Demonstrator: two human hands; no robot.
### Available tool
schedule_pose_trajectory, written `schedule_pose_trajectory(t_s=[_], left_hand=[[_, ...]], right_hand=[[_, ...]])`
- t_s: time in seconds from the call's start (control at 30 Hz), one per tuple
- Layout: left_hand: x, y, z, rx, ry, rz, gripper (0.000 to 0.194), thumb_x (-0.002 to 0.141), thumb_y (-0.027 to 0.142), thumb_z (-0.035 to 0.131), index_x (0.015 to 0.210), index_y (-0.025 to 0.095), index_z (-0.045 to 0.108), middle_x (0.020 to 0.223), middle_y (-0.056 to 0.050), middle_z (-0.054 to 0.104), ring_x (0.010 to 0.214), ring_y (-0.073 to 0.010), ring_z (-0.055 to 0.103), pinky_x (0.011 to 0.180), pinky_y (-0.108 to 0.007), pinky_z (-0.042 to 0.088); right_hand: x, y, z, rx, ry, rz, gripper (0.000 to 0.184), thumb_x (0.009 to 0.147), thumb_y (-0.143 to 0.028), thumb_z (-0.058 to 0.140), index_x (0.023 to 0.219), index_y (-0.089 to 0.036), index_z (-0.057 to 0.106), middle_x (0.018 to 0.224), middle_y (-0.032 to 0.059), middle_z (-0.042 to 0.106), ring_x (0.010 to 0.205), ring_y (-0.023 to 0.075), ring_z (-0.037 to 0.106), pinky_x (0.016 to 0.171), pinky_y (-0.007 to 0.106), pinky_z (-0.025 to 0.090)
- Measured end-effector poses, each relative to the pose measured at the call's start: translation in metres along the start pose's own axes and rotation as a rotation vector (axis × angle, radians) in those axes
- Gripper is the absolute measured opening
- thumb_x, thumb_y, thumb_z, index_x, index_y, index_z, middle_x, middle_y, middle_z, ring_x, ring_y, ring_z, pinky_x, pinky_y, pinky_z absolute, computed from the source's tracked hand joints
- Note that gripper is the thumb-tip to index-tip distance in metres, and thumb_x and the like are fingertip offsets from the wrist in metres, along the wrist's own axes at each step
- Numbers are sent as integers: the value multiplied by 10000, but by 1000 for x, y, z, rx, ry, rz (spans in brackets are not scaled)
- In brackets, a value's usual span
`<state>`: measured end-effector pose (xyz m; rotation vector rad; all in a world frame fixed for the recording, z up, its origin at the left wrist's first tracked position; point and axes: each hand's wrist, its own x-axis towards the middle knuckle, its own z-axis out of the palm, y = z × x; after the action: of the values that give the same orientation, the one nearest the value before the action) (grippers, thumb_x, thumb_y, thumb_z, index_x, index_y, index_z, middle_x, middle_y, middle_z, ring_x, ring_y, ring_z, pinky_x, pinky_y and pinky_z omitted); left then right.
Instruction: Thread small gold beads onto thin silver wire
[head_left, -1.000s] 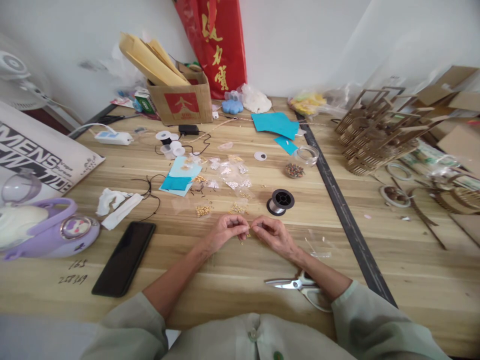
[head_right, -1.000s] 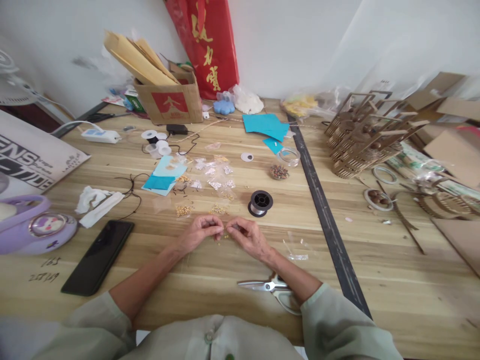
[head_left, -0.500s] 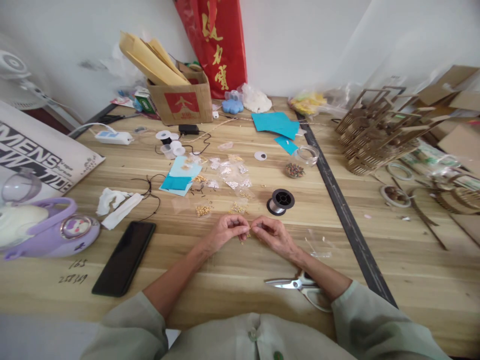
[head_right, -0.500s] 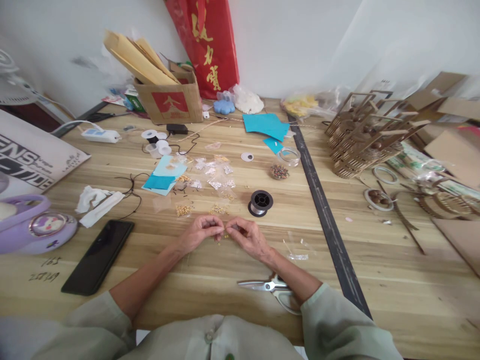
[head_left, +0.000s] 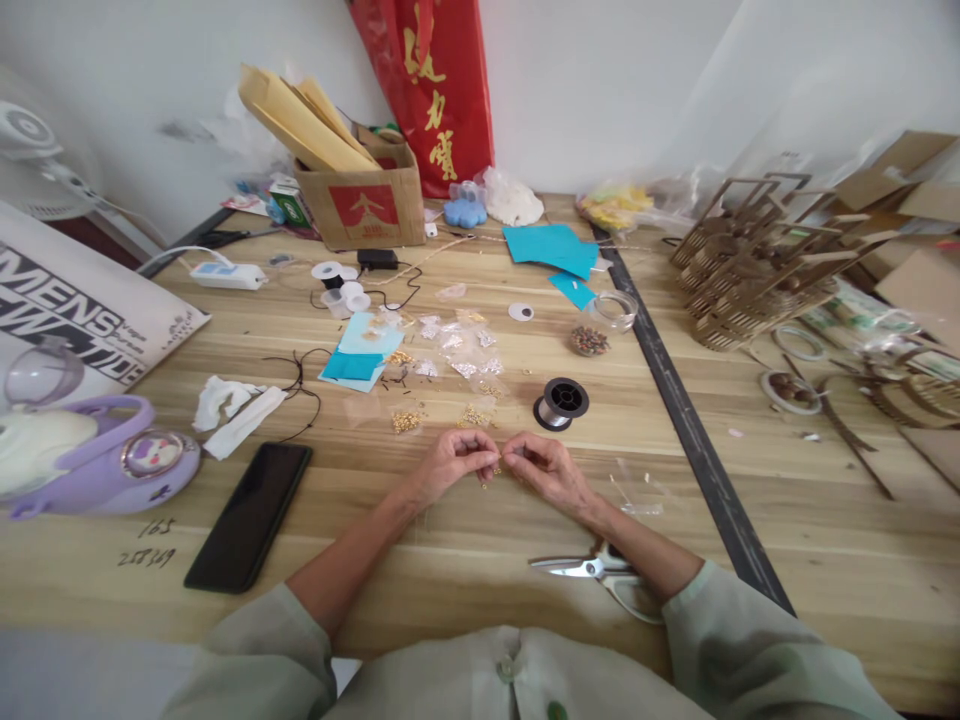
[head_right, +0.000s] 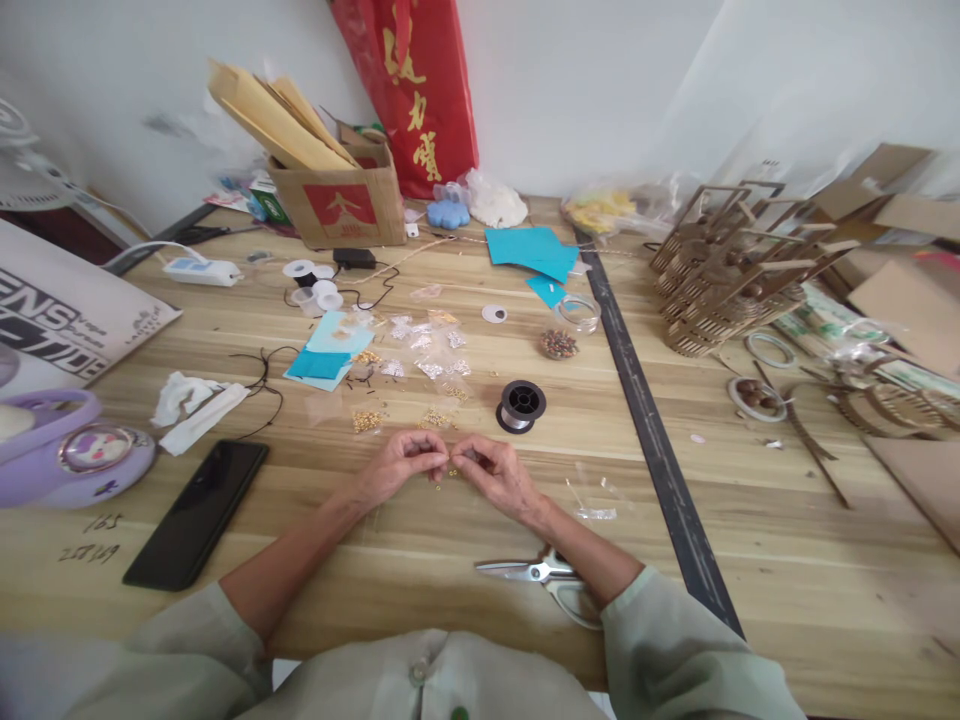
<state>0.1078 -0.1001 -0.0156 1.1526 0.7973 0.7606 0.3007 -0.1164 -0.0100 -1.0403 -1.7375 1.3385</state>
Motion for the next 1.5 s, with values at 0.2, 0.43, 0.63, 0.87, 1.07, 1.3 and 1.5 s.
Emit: schedule_pose_trajectory(t_s=[0.2,0.43,0.63,0.87,1.07,1.3,1.5], left_hand=[[-1,2,1,22,8,-2,207,754,307,684,772,111,620,652,-5,607,587,-93,566,610,-226,470],[0,-1,1,13,7,3,205,753,301,689,788,121,599,658,-2,609,589,-92,563,611,-231,473],[0,-2,3,18,12,20,208,749,294,694,795,128,578,657,2,605,593,-92,563,602,-225,471],[-1,-2,8,89,89,63,228,716,309,713,772,120,599,634,-3,596,583,-94,553,590,-217,457],[-4,0,14,156,160,100,179,703,271,711,775,129,630,692,-12,615,634,-108,568,626,-225,472],[-6,6,17,291,220,132,125,747,252,668,777,131,663,724,-30,667,675,-131,605,651,-229,486],[-10,4,17,597,247,265,122,814,226,608,869,154,690,852,-66,723,765,-168,656,729,-266,501]], right_hand=[[0,-1,-1,-30,5,-11,235,879,-359,538,834,-140,610,599,-25,469,528,82,372,486,202,296],[0,-2,-1,-65,4,-7,237,877,-358,537,836,-138,615,601,-22,483,532,85,393,494,203,313],[0,-3,-1,-63,7,-1,254,872,-372,545,826,-135,623,616,-14,507,540,85,407,492,198,319],[0,-2,-1,-62,17,22,286,872,-407,535,820,-136,610,593,-18,500,520,85,398,478,200,310],[1,-3,-1,-56,8,49,291,875,-417,524,801,-142,583,596,-20,485,527,86,397,480,203,302],[2,-2,-2,-14,11,66,288,878,-410,518,798,-139,573,590,-24,480,519,82,395,485,203,306],[1,-2,-1,-68,32,58,262,869,-385,524,792,-142,584,591,-27,477,529,86,393,483,205,296]])
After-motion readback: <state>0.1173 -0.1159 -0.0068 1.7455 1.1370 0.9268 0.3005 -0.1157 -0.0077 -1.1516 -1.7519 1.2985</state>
